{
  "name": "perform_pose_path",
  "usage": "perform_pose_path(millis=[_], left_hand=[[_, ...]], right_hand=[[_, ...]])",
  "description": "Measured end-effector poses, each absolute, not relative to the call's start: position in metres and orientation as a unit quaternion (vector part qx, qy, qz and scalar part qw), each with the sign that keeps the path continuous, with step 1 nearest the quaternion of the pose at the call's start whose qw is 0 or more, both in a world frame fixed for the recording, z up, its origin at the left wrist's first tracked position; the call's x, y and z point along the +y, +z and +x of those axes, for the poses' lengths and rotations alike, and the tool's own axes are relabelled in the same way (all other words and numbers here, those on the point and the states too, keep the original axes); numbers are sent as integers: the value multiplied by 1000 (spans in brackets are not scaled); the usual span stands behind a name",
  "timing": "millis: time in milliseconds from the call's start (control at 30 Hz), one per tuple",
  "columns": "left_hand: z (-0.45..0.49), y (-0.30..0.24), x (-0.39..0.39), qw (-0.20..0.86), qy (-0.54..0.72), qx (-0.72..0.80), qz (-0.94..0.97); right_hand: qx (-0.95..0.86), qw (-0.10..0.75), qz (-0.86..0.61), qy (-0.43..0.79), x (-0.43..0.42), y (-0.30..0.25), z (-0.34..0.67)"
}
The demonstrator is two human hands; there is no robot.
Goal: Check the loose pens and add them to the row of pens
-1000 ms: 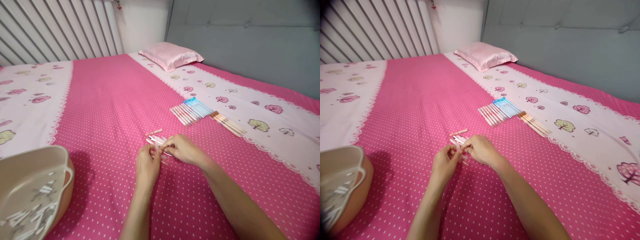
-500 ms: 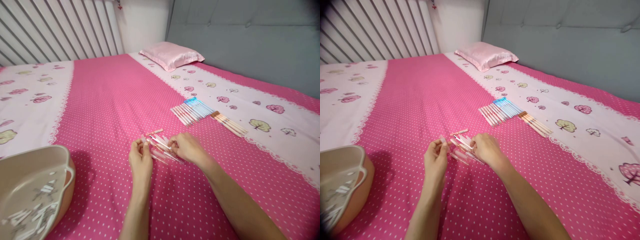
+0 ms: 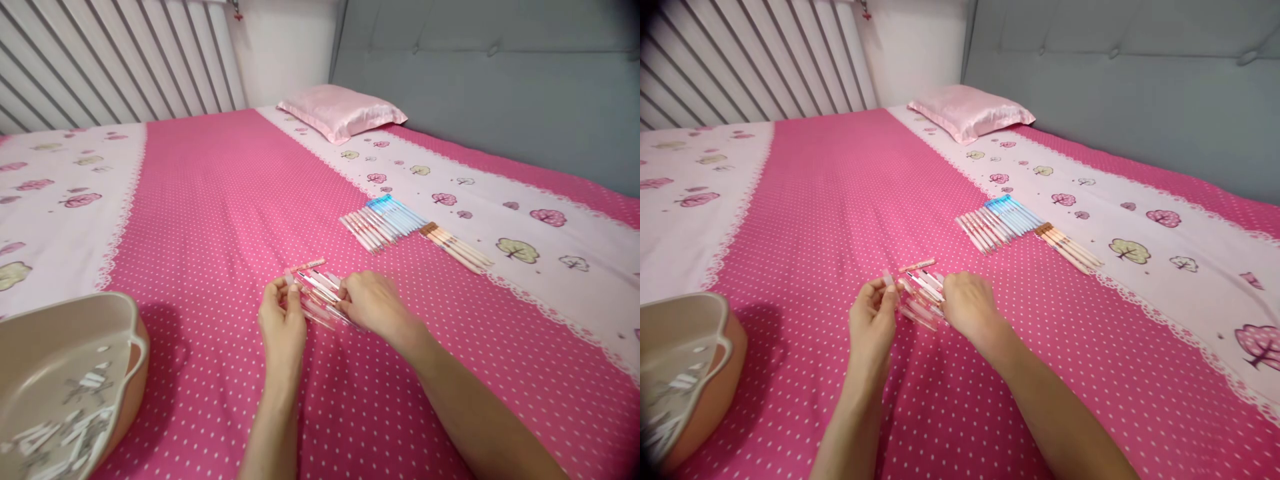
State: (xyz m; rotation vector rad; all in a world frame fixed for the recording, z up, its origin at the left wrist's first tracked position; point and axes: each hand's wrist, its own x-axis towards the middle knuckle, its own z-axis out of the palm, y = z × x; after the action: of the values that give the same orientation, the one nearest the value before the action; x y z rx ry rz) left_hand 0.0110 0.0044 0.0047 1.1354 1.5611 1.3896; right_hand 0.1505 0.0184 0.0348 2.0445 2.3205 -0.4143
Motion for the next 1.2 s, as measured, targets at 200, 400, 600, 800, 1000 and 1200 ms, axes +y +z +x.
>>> perform_pose_path(millis=[200,400,600,800,1000,1200], left_hand=[[12,8,4,376,538,611,442],[12,11,3,367,547,611,439],[15,12,2,367,574,590,434],[16,12,2,362,559,590,457],[15,14,1,315,490,627,518],[12,11,2,247,467,638,560]], right_hand=[[744,-5,655,-129,18,32,150],[717,-109,663,-187,22,40,163],[636,-356,614,-303,29,51,188],[558,-515,546,-354,29,60,197],[492,-612,513,-345,28,66,199],[464,-635,481,-388,24,72,198]])
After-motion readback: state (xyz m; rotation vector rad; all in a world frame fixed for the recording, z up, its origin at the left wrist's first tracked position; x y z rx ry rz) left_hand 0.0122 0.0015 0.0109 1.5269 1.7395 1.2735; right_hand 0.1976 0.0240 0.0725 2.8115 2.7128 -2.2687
